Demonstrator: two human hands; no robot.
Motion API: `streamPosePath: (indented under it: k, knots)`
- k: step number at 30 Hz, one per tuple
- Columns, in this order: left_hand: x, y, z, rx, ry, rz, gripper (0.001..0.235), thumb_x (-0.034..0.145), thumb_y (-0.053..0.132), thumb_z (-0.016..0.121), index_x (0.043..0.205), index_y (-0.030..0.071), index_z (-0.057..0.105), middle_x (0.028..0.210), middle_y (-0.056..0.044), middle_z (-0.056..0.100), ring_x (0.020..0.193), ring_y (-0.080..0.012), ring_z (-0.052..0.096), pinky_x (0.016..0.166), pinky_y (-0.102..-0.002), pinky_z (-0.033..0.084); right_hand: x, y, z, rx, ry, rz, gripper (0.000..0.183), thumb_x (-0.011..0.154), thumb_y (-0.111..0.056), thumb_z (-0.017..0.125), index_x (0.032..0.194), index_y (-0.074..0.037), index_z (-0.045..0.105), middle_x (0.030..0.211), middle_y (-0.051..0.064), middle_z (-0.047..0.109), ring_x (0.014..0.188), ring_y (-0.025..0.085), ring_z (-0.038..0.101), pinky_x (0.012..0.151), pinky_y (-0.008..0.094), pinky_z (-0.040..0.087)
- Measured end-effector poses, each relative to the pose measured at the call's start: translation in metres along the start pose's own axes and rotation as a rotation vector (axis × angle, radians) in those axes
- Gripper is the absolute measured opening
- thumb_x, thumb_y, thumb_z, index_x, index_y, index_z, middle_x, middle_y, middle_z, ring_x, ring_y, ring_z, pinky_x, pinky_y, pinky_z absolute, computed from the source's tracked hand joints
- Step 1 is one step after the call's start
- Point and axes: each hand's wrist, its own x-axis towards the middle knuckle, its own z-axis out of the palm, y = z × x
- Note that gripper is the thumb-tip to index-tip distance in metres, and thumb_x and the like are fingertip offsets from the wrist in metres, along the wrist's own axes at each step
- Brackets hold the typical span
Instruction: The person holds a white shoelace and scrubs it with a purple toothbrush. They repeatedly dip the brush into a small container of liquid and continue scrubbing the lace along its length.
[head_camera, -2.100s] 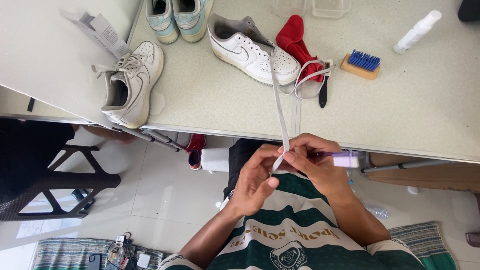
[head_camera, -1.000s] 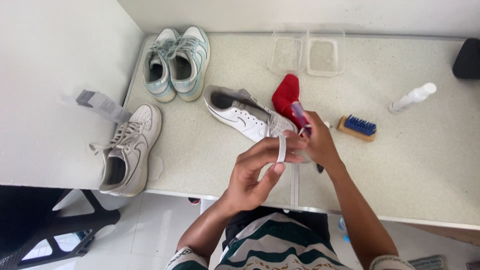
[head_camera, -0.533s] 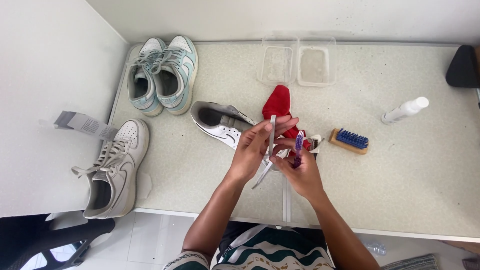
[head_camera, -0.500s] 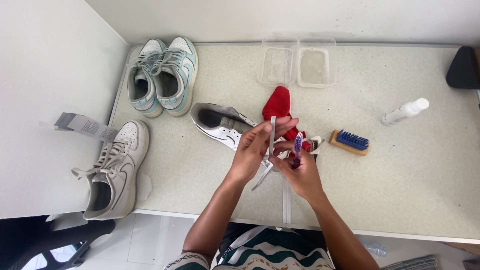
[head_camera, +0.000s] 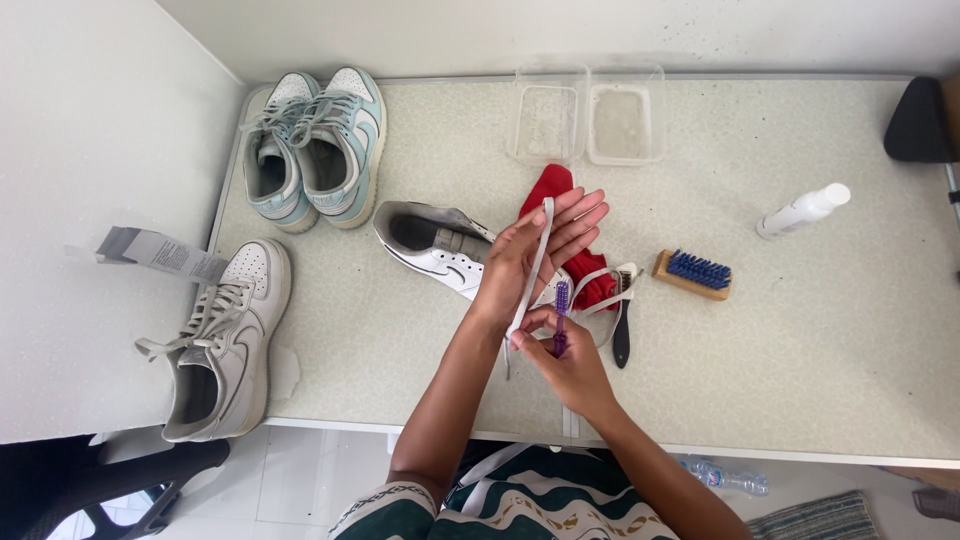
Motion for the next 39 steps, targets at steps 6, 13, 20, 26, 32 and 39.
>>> streamPosePath:
  k: [6, 13, 20, 26, 32, 39]
  knots:
    - [0.006, -0.008, -0.012, -0.187, 0.026, -0.103, 0.054, 0.108, 0.026, 0.041, 0.152, -0.007, 0.038, 0.156, -0.030, 0.037, 0.146, -0.0426, 0.035, 0.122, -0.052, 0.031, -0.013, 0.009, 0.003, -0.015, 0.095, -0.007, 0.015, 0.095, -0.006, 0.071, 0.106, 0.003, 0.068, 0.048, -0.004, 0.045, 0.039, -0.001, 0.035, 0.041, 0.016, 0.022]
    - [0.012, -0.010, -0.012, -0.304, 0.063, -0.130, 0.056, 0.108, 0.028, 0.042, 0.154, -0.003, 0.034, 0.161, -0.027, 0.030, 0.149, -0.0404, 0.031, 0.125, -0.049, 0.030, -0.012, 0.008, 0.016, 0.015, 0.099, -0.029, 0.014, 0.092, -0.004, 0.073, 0.105, 0.002, 0.072, 0.069, 0.002, 0.062, 0.042, -0.003, 0.039, 0.040, 0.016, 0.030]
    - [0.015, -0.015, -0.022, -0.365, 0.106, -0.088, 0.052, 0.108, 0.024, 0.041, 0.151, -0.005, 0.034, 0.161, -0.027, 0.030, 0.150, -0.0401, 0.030, 0.126, -0.048, 0.029, -0.016, 0.009, 0.010, -0.069, 0.092, -0.046, 0.014, 0.092, -0.004, 0.074, 0.104, 0.003, 0.070, 0.065, 0.002, 0.054, 0.038, 0.002, 0.037, 0.039, 0.019, 0.027]
    - [0.018, -0.021, -0.027, -0.378, 0.137, -0.112, 0.051, 0.109, 0.024, 0.039, 0.151, -0.005, 0.034, 0.160, -0.026, 0.031, 0.149, -0.0398, 0.031, 0.126, -0.048, 0.030, -0.020, 0.011, 0.021, 0.394, 0.079, 0.177, 0.016, 0.095, 0.003, 0.066, 0.108, 0.000, 0.058, 0.078, 0.004, 0.057, 0.035, 0.001, 0.033, 0.033, 0.018, 0.025]
    - [0.009, -0.027, -0.039, -0.414, 0.104, -0.266, 0.061, 0.111, 0.048, 0.038, 0.146, -0.002, 0.043, 0.153, -0.027, 0.041, 0.143, -0.0425, 0.039, 0.122, -0.053, 0.034, -0.021, 0.005, 0.023, 0.360, 0.136, 0.069, 0.024, 0.090, 0.004, 0.073, 0.105, -0.002, 0.056, 0.086, 0.009, 0.066, 0.036, 0.001, 0.037, 0.033, 0.019, 0.027]
    - [-0.039, -0.023, -0.035, -0.192, 0.227, -0.344, 0.075, 0.102, 0.064, 0.039, 0.143, 0.002, 0.048, 0.145, -0.022, 0.054, 0.132, -0.0361, 0.055, 0.113, -0.048, 0.045, 0.016, -0.060, -0.037, 0.370, 0.197, -0.287, 0.018, 0.094, 0.001, 0.067, 0.105, -0.009, 0.057, 0.089, 0.013, 0.071, 0.035, 0.000, 0.037, 0.031, 0.018, 0.031]
